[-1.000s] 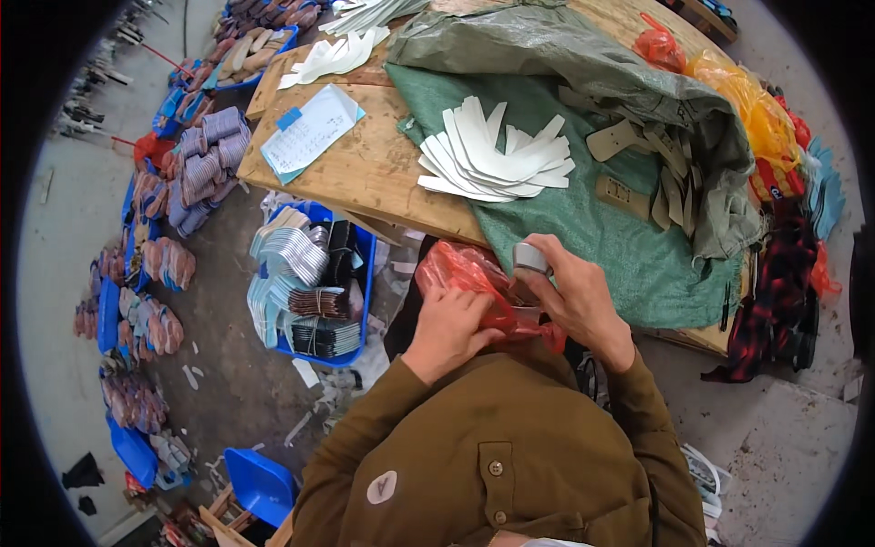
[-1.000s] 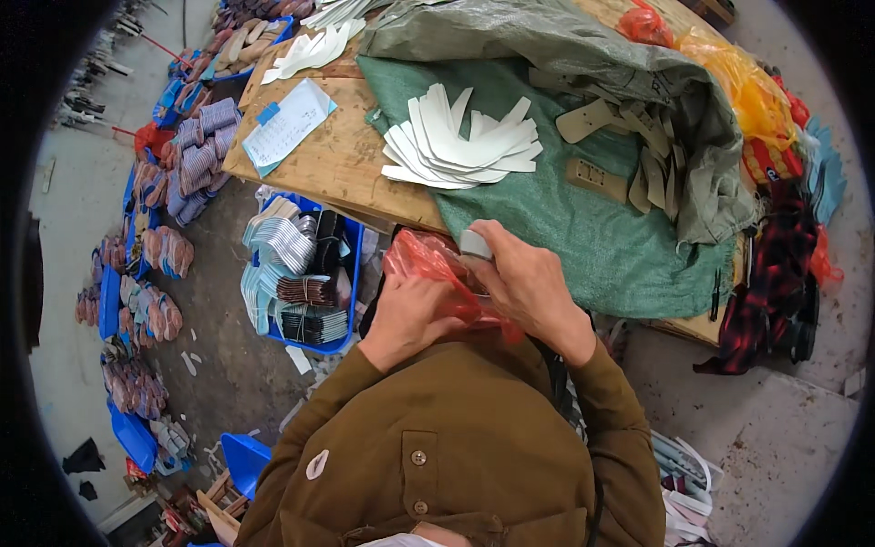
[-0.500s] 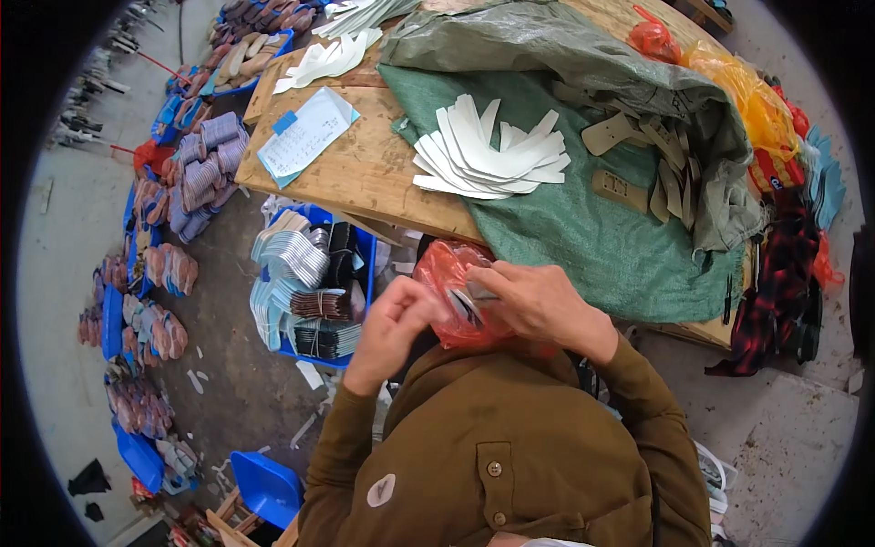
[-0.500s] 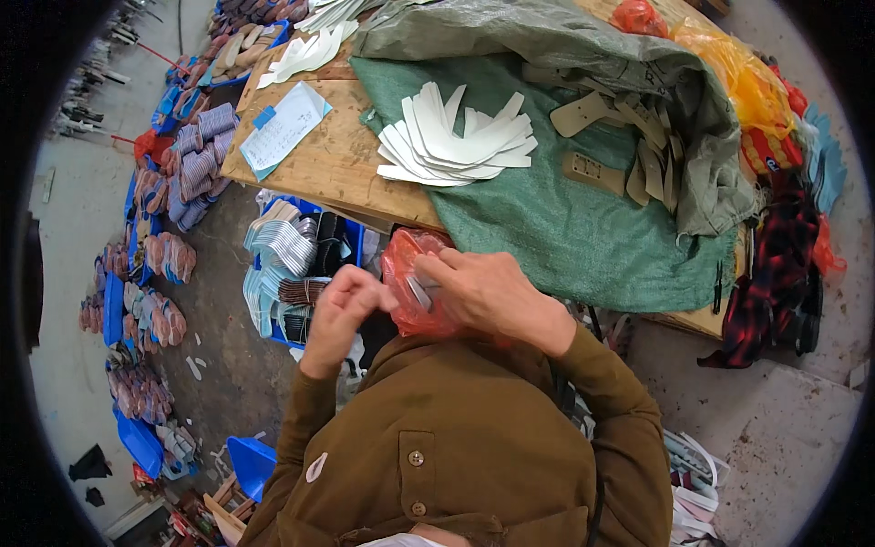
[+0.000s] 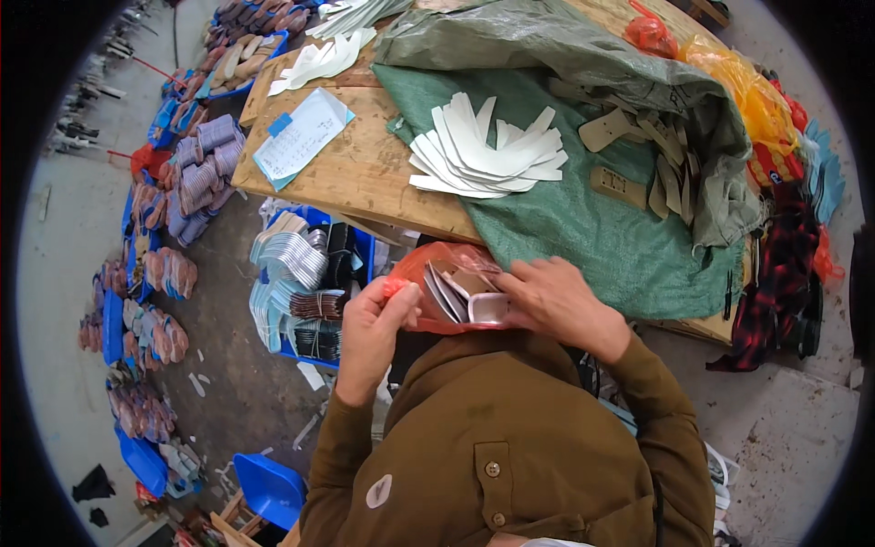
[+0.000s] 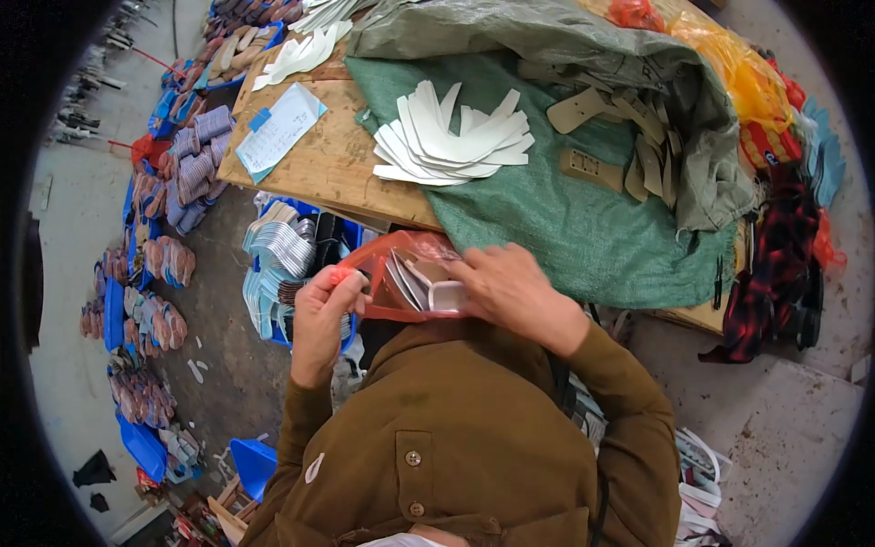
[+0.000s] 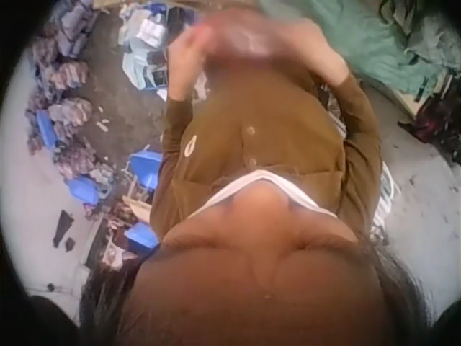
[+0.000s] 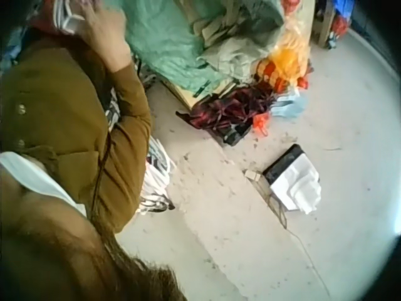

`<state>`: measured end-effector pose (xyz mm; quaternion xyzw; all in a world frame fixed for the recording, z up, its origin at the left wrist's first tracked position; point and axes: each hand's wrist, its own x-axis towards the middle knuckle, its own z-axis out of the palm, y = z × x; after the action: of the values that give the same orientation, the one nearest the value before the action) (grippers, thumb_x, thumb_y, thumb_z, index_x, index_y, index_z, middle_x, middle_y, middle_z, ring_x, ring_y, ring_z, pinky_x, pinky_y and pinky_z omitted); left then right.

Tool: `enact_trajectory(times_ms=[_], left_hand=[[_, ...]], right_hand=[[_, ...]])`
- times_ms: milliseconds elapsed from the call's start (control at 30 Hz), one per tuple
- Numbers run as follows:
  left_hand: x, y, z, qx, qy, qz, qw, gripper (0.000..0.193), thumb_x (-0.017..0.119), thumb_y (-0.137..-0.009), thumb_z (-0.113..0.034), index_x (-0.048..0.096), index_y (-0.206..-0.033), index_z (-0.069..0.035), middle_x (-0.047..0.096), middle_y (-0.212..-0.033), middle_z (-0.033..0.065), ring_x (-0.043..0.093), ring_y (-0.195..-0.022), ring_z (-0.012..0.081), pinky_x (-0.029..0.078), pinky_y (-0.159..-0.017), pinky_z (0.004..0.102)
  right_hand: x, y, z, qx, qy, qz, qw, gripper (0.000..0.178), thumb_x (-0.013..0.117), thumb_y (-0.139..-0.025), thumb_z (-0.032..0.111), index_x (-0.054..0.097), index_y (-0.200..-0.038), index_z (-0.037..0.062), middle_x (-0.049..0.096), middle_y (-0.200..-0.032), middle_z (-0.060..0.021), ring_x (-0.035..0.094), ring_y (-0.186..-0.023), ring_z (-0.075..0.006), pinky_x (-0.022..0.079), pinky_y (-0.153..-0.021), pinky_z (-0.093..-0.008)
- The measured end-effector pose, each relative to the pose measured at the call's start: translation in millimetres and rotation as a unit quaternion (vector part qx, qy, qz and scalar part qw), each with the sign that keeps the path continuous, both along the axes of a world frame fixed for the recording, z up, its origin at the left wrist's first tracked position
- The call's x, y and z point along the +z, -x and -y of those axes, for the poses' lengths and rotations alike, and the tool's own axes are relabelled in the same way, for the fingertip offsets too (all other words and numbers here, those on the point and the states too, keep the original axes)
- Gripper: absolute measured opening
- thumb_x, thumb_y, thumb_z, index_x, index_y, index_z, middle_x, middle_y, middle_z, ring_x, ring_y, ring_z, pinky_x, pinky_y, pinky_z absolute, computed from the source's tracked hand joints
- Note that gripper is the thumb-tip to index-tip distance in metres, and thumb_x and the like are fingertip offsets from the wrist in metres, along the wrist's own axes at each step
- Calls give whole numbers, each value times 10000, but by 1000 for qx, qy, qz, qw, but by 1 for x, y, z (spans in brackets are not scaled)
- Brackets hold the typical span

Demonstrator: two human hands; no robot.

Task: The person assembles white gloves by inserting a beige fabric piece into the glove opening and folding the edges over. They handle the gloves one at a time, placing the finished units into a red plastic bag. The person also moves a yellow plastic bag and a green sack on the table to access materials.

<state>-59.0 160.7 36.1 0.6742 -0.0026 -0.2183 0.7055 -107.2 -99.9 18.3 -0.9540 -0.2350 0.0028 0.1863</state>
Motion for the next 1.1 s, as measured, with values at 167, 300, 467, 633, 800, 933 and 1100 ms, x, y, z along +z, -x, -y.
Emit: enact_trajectory(times_ms=[167,300,467,633,800,933,1100], left_hand=[[-2,3,-7,67,-33,32,997,105,617,-959,-84,641,-926,13,599,-804,-7,544,-704,44,451,-679,205],[-1,7,-1,74,-32,136,987,83,662,-917,-65,646,-931,16,528,-977,35,543,-966,117,444,-828,242],[43,5,26,-107,20,323,940,276,740,-841,-133,670,-1080,-15,557,-1181,105,497,-1203,274,366,-1029,366],[-21,-13,62,-347,24,233,908,566,836,-727,-215,576,-1174,15,635,-1021,142,627,-944,262,474,-803,363],[-80,-14,78,-432,42,264,861,187,643,-846,-170,654,-1008,-78,668,-875,167,667,-846,346,519,-699,396],[-90,-30,72,-458,17,274,845,180,563,-954,-185,622,-1079,-70,663,-1039,146,659,-904,249,510,-723,387],[-18,-40,85,-579,-64,-35,812,379,490,-1015,-430,596,-1012,-66,507,-797,-10,536,-709,118,506,-594,287]], right_hand=[[17,40,44,-19,118,-62,991,323,709,-798,405,651,-740,93,565,-799,-45,543,-809,-237,393,-767,-370],[48,48,55,-20,0,-92,996,367,705,-837,371,592,-649,77,549,-689,-79,556,-664,-269,413,-607,-386],[99,33,23,-25,-242,-61,968,373,718,-853,283,513,-630,66,511,-638,-99,552,-576,-287,420,-513,-402],[51,8,0,-35,-259,-4,965,239,698,-869,231,609,-727,60,580,-697,-132,578,-610,-320,450,-526,-395],[38,3,-17,20,-221,42,974,181,676,-894,235,640,-853,62,589,-734,-110,599,-673,-331,483,-589,-393],[42,-3,-8,-59,-315,22,947,132,659,-908,158,652,-978,46,579,-802,-106,595,-720,-302,482,-633,-357],[17,20,24,-74,-369,-97,921,186,649,-907,73,634,-1088,33,607,-858,-111,608,-772,-252,480,-688,-327]])
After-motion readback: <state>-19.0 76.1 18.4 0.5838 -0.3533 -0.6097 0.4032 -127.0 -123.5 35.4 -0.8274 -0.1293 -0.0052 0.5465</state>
